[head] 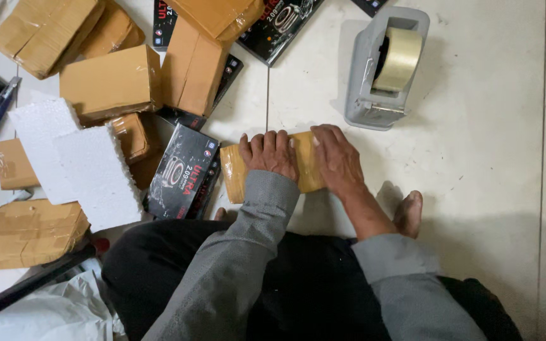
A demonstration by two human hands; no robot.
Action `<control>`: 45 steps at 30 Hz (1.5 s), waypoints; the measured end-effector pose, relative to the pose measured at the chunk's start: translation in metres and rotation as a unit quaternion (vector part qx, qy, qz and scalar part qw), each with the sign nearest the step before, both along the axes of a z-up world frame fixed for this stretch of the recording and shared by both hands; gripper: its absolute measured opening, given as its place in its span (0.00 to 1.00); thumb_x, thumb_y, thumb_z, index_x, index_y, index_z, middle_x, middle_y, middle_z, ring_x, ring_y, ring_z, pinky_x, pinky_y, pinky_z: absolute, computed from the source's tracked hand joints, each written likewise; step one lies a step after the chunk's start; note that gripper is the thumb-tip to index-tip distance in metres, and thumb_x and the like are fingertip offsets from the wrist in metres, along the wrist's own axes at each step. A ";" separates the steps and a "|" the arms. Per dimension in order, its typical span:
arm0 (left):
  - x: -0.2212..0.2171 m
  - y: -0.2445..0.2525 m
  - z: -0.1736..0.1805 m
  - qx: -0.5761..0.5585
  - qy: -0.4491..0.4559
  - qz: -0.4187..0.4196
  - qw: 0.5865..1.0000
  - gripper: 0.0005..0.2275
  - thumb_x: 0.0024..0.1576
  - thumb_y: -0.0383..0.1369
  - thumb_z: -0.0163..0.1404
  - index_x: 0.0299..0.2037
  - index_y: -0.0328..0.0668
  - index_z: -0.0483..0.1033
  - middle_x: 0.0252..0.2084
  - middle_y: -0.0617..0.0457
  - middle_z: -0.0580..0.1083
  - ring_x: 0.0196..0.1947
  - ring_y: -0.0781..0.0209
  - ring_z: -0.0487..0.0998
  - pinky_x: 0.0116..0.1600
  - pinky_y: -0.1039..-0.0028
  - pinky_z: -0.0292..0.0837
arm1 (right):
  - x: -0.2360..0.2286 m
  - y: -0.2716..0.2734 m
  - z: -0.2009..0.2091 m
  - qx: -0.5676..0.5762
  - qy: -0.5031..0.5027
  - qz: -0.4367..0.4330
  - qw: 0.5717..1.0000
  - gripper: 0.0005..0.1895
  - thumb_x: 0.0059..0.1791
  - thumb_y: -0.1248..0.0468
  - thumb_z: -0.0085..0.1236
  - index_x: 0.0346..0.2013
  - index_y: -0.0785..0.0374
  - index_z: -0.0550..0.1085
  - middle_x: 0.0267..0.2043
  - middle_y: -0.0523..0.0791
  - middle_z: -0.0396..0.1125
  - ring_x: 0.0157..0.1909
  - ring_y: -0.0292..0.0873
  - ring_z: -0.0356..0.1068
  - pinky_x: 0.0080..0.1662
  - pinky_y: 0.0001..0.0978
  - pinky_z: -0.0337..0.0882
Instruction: The person sits on the floor and packs smartwatch boxes into cardboard shipping boxes. They place white foam padding inside the boxes, insert the product, close the flaps, and seal the packages with packing tape using a tape dispenser.
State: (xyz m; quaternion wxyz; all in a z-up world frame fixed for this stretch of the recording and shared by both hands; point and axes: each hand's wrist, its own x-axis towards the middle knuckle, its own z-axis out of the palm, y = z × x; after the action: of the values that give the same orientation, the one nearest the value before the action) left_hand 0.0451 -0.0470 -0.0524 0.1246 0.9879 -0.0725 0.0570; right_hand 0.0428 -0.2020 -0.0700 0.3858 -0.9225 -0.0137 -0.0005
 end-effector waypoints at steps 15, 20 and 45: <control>0.006 -0.007 0.013 0.015 0.121 0.076 0.990 0.15 0.69 0.41 0.37 0.45 0.41 0.74 0.42 0.41 0.70 0.44 0.44 0.70 0.56 0.51 0.59 | -0.110 0.061 -0.040 0.339 0.064 -0.314 0.885 0.34 0.57 0.53 0.42 0.74 0.65 0.51 0.76 0.55 0.51 0.75 0.52 0.52 0.70 0.38 0.53; 0.003 0.009 -0.033 0.009 0.117 -0.044 0.992 0.21 0.61 0.40 0.38 0.61 0.39 0.69 0.47 0.39 0.71 0.45 0.39 0.72 0.51 0.54 0.68 | -0.099 0.063 -0.025 0.386 0.020 -0.285 0.877 0.35 0.55 0.60 0.50 0.74 0.69 0.52 0.75 0.56 0.52 0.73 0.53 0.55 0.69 0.40 0.56; 0.011 0.047 0.116 -0.242 0.058 -0.209 0.946 0.17 0.62 0.47 0.47 0.54 0.51 0.79 0.46 0.54 0.79 0.48 0.56 0.79 0.78 0.45 0.41 | -0.107 0.043 0.117 0.284 -0.055 -0.037 0.957 0.47 0.46 0.64 0.66 0.74 0.65 0.51 0.69 0.58 0.62 0.67 0.52 0.68 0.62 0.39 0.71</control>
State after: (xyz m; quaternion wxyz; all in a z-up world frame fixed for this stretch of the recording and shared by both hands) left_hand 0.0561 0.0004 0.0640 0.3735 0.8921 -0.2540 -0.0119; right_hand -0.0640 -0.1590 0.0471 0.6300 -0.7735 -0.0001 -0.0697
